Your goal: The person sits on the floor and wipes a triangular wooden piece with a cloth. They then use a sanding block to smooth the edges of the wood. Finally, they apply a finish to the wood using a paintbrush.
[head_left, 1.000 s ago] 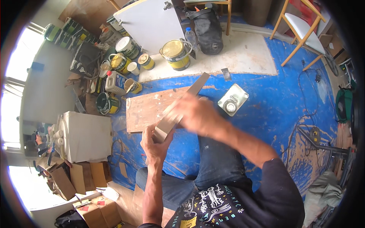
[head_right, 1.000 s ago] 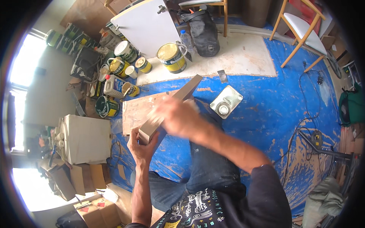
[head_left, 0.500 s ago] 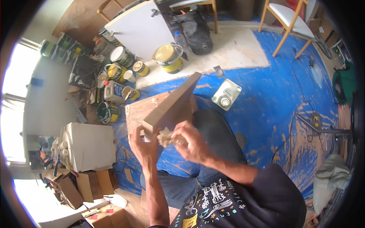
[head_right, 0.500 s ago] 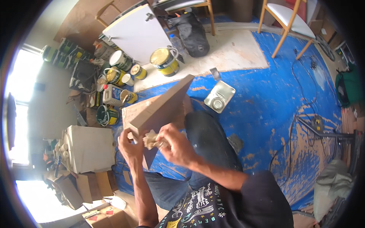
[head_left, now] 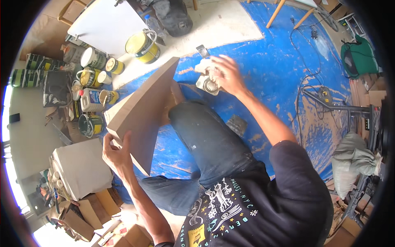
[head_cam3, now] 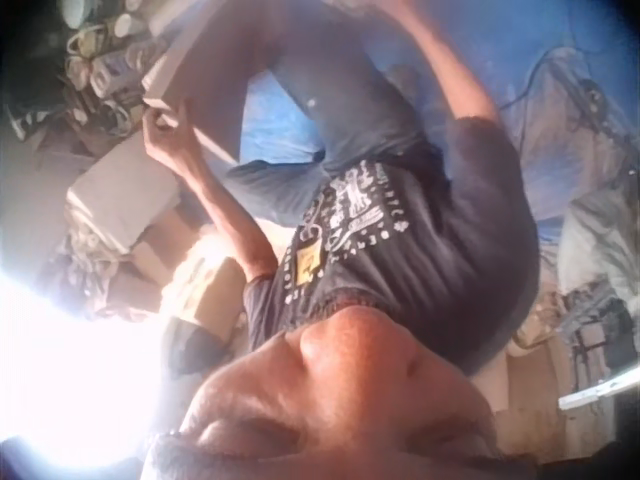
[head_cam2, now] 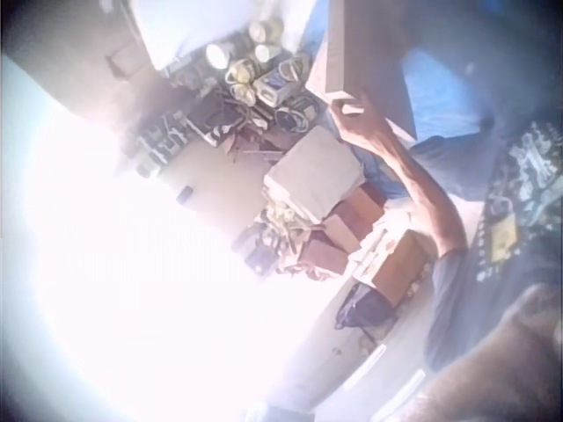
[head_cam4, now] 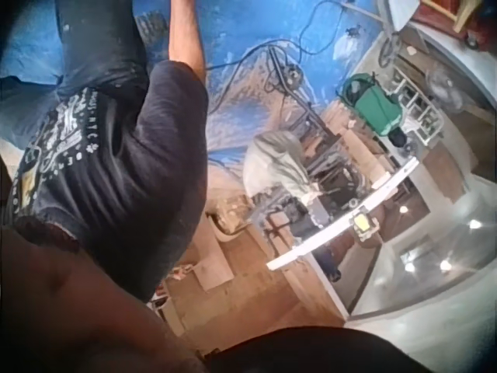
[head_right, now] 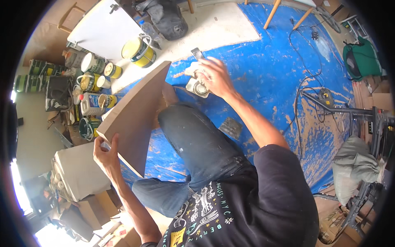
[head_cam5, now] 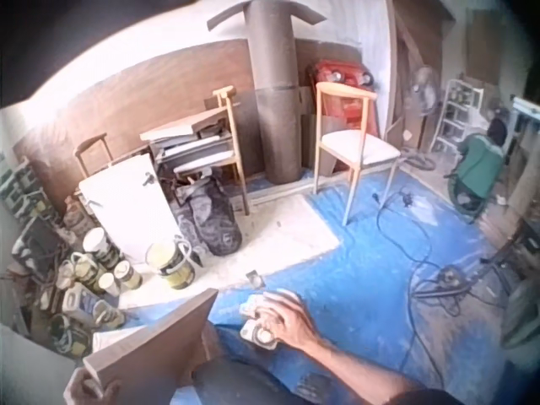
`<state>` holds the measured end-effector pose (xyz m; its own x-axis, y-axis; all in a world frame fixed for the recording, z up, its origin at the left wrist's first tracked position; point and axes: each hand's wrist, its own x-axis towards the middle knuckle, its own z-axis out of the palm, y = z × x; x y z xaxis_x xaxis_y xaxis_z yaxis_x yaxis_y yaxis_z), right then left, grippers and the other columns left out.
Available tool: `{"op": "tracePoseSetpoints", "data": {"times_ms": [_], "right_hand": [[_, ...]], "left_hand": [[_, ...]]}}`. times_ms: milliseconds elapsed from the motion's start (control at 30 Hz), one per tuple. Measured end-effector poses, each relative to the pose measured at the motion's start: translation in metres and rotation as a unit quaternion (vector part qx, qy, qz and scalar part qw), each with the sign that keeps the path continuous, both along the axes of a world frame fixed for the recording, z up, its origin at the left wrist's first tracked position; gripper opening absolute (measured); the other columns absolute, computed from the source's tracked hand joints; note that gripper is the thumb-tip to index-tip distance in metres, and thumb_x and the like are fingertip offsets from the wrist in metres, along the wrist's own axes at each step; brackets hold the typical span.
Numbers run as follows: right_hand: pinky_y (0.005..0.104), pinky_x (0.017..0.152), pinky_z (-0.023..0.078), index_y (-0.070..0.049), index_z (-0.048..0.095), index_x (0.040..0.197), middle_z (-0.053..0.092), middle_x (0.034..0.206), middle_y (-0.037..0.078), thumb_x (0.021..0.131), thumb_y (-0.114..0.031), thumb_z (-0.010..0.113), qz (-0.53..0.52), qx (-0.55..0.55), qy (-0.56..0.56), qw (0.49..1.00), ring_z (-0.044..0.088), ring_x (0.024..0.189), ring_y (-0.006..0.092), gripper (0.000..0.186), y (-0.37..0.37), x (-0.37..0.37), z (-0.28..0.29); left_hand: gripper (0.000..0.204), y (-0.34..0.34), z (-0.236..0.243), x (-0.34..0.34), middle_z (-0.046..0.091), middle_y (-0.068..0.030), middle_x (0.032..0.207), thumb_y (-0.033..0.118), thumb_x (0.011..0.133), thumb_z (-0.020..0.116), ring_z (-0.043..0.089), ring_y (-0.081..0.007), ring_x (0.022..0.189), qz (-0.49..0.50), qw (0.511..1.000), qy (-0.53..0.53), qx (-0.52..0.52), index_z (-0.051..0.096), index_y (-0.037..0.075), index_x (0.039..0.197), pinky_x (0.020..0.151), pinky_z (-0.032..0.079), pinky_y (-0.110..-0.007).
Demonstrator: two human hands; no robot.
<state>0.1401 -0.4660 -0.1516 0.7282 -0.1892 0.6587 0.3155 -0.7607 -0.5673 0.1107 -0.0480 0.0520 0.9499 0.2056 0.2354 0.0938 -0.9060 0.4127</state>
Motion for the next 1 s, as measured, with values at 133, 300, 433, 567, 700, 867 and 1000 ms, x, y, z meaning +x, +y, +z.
{"op": "tracePoseSetpoints", "data": {"times_ms": [133,300,433,567,700,867,1000], "right_hand": [[0.0483,0.082,0.051,-0.005,0.065,0.099,0.068,0.091,0.012,0.087,-0.007,0.081,-0.138,0.120,0.180,0.966,0.064,0.090,0.0359,0.020,-0.011,-0.120,-0.059],[0.0526,0.097,0.051,-0.011,0.058,0.126,0.061,0.128,0.013,0.077,-0.027,0.093,-0.143,-0.017,0.523,0.840,0.060,0.122,0.0385,0.062,0.019,-0.220,-0.176],[0.0565,0.100,0.048,-0.011,0.056,0.129,0.058,0.134,0.010,0.071,-0.027,0.097,-0.164,-0.098,0.525,0.829,0.057,0.127,0.0381,0.073,0.042,-0.222,-0.216],[0.0502,0.097,0.051,-0.011,0.062,0.117,0.062,0.117,0.016,0.074,-0.015,0.094,-0.124,0.008,0.522,0.844,0.061,0.116,0.0397,0.054,0.025,-0.221,-0.239],[0.0493,0.095,0.052,-0.010,0.064,0.115,0.065,0.117,0.020,0.087,-0.009,0.081,-0.051,0.149,0.509,0.846,0.065,0.111,0.0399,0.032,-0.005,-0.223,-0.230],[0.0487,0.108,0.049,-0.010,0.065,0.136,0.066,0.136,0.021,0.105,-0.011,0.063,-0.069,0.228,0.499,0.833,0.064,0.129,0.0343,0.031,-0.048,-0.213,-0.084],[0.0440,0.114,0.046,-0.010,0.056,0.152,0.063,0.143,0.018,0.112,-0.016,0.054,-0.056,0.112,0.309,0.943,0.059,0.137,0.0331,0.040,-0.082,-0.159,0.006]], "left_hand": [[0.042,-0.010,0.000,0.000,0.035,0.0038,0.063,0.032,0.077,0.096,0.030,-0.0122,0.057,-0.005,1.000,-0.012,-0.018,0.069,0.006,0.096,0.054,0.030,-0.033],[0.040,0.003,-0.014,-0.011,0.057,-0.0033,0.076,0.025,0.079,0.094,0.055,-0.0178,0.070,-0.056,0.998,-0.020,-0.028,0.067,0.006,0.102,0.069,0.047,-0.035],[0.039,-0.022,-0.010,-0.014,0.072,-0.0098,0.097,0.012,0.079,0.092,0.069,-0.0203,0.094,-0.082,0.990,-0.021,-0.113,0.067,0.005,0.108,0.088,0.055,-0.038],[0.043,-0.001,-0.023,-0.013,0.072,-0.0080,0.101,0.012,0.080,0.091,0.067,-0.0186,0.095,-0.057,0.980,-0.031,-0.189,0.066,0.002,0.114,0.090,0.053,-0.035],[0.040,0.021,-0.021,-0.029,0.072,-0.0081,0.103,0.012,0.082,0.090,0.067,-0.0182,0.098,-0.028,0.976,-0.037,-0.214,0.067,0.002,0.114,0.094,0.053,-0.036],[0.041,0.022,-0.019,-0.044,0.072,-0.0073,0.101,0.014,0.082,0.091,0.067,-0.0175,0.094,-0.004,0.981,-0.025,-0.194,0.066,0.003,0.112,0.091,0.053,-0.036],[0.042,-0.003,-0.015,-0.036,0.070,-0.0078,0.095,0.015,0.081,0.092,0.065,-0.0169,0.090,0.013,0.984,-0.028,-0.174,0.064,0.003,0.109,0.086,0.053,-0.035]]}}
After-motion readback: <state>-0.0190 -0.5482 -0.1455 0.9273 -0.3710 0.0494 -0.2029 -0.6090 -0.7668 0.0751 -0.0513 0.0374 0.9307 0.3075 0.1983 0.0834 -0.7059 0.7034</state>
